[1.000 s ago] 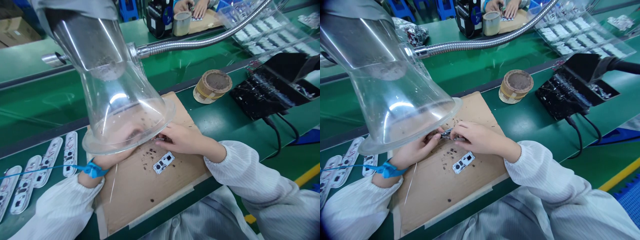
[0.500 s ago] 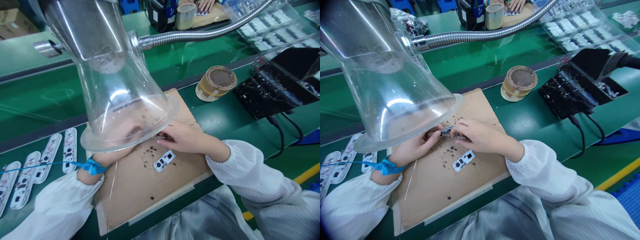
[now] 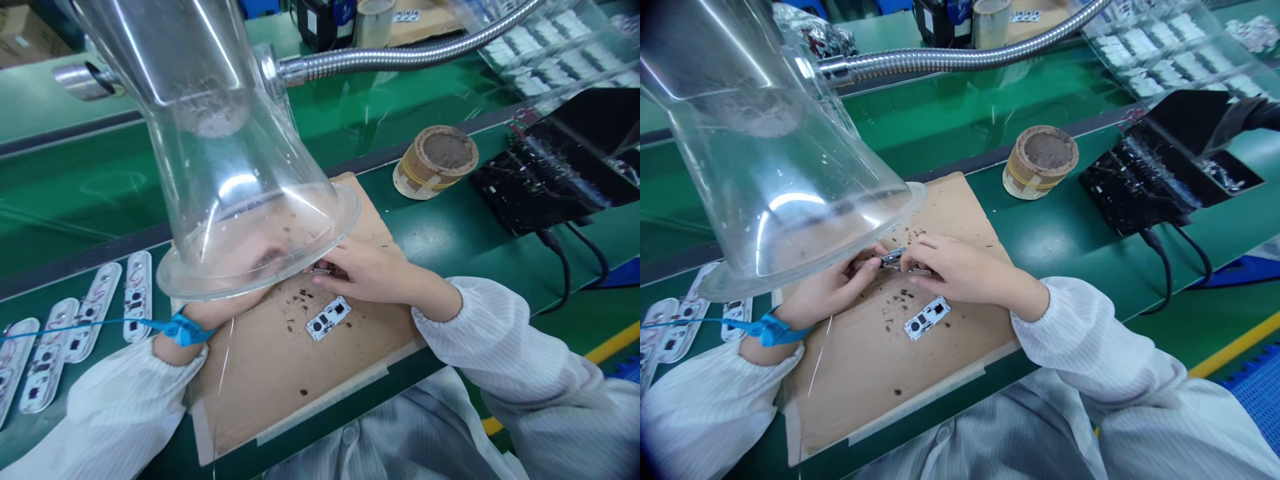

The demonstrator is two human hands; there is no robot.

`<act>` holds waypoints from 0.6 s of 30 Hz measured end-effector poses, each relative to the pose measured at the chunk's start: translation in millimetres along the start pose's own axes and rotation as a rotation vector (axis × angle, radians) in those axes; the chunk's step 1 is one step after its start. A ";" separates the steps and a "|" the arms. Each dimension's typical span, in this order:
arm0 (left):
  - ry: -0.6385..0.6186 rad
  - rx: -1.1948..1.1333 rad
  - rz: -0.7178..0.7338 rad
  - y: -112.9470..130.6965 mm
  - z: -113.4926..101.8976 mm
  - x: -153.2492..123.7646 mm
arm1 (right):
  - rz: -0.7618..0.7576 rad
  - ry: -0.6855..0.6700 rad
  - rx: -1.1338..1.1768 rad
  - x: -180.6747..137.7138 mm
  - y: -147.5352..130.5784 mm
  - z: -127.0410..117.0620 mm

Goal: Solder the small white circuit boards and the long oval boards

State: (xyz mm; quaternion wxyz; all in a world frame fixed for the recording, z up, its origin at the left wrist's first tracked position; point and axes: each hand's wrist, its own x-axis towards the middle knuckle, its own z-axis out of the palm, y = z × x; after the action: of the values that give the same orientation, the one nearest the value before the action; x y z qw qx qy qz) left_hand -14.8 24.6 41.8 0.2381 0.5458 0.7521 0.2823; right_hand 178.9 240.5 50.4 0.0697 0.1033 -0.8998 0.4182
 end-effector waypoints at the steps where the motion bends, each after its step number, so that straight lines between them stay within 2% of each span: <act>1: -0.003 0.012 0.001 1.7 -0.4 0.6 | 0.000 0.000 -0.002 0.1 -0.4 -0.2; 7: 0.049 0.050 0.034 6.0 -0.6 2.5 | 0.039 -0.014 -0.002 0.8 -3.1 -1.2; 18: 0.123 0.080 0.058 10.7 -0.9 1.5 | 0.000 -0.010 -0.012 -0.3 -2.0 -0.8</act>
State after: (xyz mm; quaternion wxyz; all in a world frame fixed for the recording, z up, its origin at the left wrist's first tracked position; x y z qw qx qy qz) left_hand -8.5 28.5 49.7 0.1613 0.5582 0.7597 0.2919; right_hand 179.7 239.8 52.3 0.0658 0.1047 -0.9026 0.4123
